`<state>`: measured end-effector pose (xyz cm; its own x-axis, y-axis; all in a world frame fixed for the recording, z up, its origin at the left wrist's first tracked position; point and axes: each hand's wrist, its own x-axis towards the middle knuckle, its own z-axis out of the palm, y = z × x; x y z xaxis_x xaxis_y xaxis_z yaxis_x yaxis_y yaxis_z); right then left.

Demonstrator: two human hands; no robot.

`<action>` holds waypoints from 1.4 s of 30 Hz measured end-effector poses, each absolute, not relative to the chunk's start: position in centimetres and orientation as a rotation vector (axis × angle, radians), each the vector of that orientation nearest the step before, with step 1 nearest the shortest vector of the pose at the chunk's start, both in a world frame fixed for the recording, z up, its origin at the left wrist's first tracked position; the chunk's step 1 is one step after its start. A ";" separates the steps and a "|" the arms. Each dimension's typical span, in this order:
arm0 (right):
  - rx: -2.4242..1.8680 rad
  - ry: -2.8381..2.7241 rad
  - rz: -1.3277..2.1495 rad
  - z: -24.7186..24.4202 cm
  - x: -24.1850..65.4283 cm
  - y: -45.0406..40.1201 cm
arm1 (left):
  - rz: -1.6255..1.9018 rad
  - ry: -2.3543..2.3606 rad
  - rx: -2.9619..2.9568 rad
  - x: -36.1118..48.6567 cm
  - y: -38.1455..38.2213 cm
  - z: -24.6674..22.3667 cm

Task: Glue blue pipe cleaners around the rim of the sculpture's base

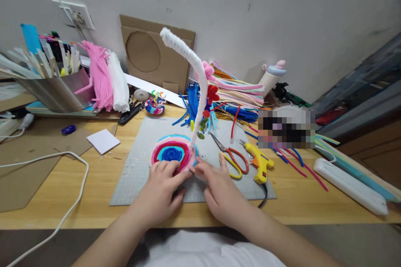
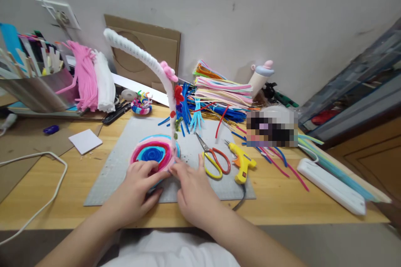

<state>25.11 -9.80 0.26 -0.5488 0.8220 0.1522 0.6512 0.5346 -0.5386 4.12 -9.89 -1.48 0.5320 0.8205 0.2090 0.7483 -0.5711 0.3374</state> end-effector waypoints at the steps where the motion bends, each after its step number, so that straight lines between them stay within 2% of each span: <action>1: -1.201 -2.375 0.618 -0.2 25.0 -10.0 | 0.522 1.324 2.562 4.1 -9.9 -1.5; 5: -1.218 -2.370 0.623 -1.3 24.5 -10.2 | 0.585 1.297 2.520 3.9 -9.9 -1.5; 12: -1.238 -2.524 0.455 0.2 23.7 -10.4 | 0.672 1.361 2.444 3.7 -9.7 -1.8; 20: -1.270 -2.585 0.421 0.3 23.2 -10.6 | 0.669 1.357 2.500 4.0 -9.7 -2.1; 28: -1.223 -2.441 0.534 -0.9 24.2 -10.6 | 0.698 1.366 2.490 3.9 -9.7 -2.2; 42: -1.196 -2.504 0.458 -1.3 23.7 -11.1 | 0.735 1.411 2.447 4.0 -9.9 -2.1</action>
